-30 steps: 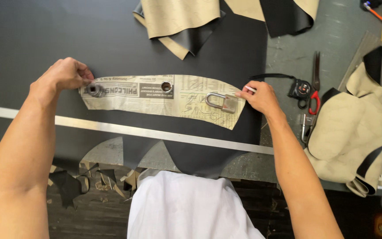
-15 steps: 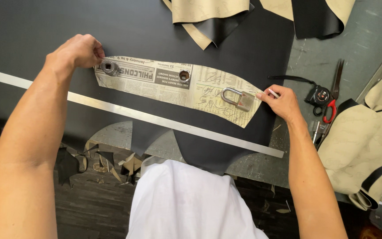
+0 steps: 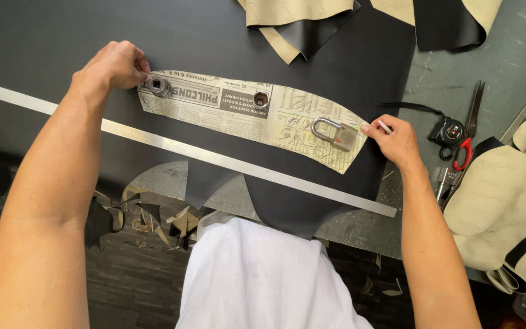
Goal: The person places a newspaper template on a black leather sheet and secures it with a padlock and metal weights. They use a ruler and chalk to mark a straight line, then cut the leather along the template's edge with scissors. Finally, they write a label on the cut piece.
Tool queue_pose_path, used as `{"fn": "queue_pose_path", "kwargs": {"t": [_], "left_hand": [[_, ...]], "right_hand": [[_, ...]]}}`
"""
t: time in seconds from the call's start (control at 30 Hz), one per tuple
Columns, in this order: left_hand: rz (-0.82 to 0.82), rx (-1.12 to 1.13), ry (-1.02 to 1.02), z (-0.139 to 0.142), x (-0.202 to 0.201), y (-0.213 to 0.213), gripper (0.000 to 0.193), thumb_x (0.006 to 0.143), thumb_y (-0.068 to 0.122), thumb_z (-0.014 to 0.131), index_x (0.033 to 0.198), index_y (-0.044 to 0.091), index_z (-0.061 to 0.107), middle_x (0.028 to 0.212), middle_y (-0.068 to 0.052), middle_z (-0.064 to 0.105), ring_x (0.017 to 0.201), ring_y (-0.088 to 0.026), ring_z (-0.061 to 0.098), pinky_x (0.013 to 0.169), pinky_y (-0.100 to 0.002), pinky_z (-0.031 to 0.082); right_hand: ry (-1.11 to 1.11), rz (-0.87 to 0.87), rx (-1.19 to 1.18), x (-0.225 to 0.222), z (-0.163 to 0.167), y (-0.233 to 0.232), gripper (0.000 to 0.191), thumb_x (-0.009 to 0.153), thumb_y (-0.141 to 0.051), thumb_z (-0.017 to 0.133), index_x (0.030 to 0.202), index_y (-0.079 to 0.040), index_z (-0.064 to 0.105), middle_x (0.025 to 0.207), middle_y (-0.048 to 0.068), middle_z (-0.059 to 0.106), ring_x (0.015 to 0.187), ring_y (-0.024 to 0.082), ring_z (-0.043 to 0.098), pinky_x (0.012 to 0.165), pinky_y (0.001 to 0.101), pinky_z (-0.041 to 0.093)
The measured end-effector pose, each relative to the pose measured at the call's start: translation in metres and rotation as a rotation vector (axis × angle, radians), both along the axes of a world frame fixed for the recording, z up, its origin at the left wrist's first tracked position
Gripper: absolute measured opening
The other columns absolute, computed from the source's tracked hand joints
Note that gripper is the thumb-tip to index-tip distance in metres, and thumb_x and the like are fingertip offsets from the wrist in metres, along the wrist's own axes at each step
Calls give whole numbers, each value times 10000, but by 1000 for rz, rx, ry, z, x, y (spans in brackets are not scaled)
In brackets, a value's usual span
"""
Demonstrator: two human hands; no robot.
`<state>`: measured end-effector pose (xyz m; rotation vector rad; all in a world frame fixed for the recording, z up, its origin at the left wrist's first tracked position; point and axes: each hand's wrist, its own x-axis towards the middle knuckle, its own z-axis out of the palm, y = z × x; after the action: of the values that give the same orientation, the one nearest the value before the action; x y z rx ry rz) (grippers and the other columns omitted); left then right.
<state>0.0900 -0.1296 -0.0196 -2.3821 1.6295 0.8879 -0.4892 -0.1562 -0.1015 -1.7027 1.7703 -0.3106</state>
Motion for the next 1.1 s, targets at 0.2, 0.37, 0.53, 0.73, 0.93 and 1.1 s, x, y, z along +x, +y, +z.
{"fn": "queue_pose_path", "kwargs": {"t": [0.2, 0.37, 0.53, 0.73, 0.93, 1.1], "left_hand": [[10, 12, -10, 4, -4, 1, 154, 890, 183, 771, 1042, 158, 784, 1058, -59, 755, 1049, -279, 672, 855, -494, 548], [-17, 14, -20, 5, -4, 0, 165, 891, 182, 767, 1053, 159, 790, 1052, -73, 758, 1048, -292, 679, 858, -496, 554], [-39, 46, -16, 6, -4, -6, 235, 896, 266, 767, 1097, 149, 800, 1084, -105, 771, 1066, -311, 695, 900, -516, 550], [-126, 70, -12, 8, -13, -17, 510, 852, 584, 787, 1129, 157, 811, 1099, -136, 766, 1093, -338, 674, 938, -526, 525], [-185, 58, 46, 10, -32, -32, 512, 769, 554, 863, 992, 94, 835, 961, -147, 801, 984, -318, 731, 897, -492, 559], [-256, 39, 25, 11, -52, -38, 394, 711, 459, 909, 943, 148, 836, 908, -88, 809, 892, -286, 751, 834, -439, 582]], "right_hand": [[-10, -21, -10, 1, -3, 3, 241, 869, -333, 826, 878, -107, 743, 695, -27, 574, 661, 98, 515, 613, 285, 422], [-1, -21, -12, 0, -3, 3, 243, 870, -338, 824, 883, -108, 744, 698, -18, 583, 664, 106, 527, 619, 289, 433], [10, 0, -21, 4, 0, 0, 249, 863, -338, 831, 885, -104, 750, 690, -15, 590, 655, 112, 531, 609, 298, 435], [-101, -31, -4, 17, 7, -3, 259, 825, -334, 860, 935, -116, 774, 701, -35, 593, 655, 91, 526, 602, 285, 434], [-58, -62, -30, 26, 16, 1, 265, 790, -318, 879, 891, -97, 772, 692, -20, 623, 648, 101, 541, 608, 284, 450], [-41, -129, -12, 32, 21, 3, 267, 770, -306, 890, 869, -91, 767, 691, -3, 620, 651, 114, 543, 611, 311, 451]]}}
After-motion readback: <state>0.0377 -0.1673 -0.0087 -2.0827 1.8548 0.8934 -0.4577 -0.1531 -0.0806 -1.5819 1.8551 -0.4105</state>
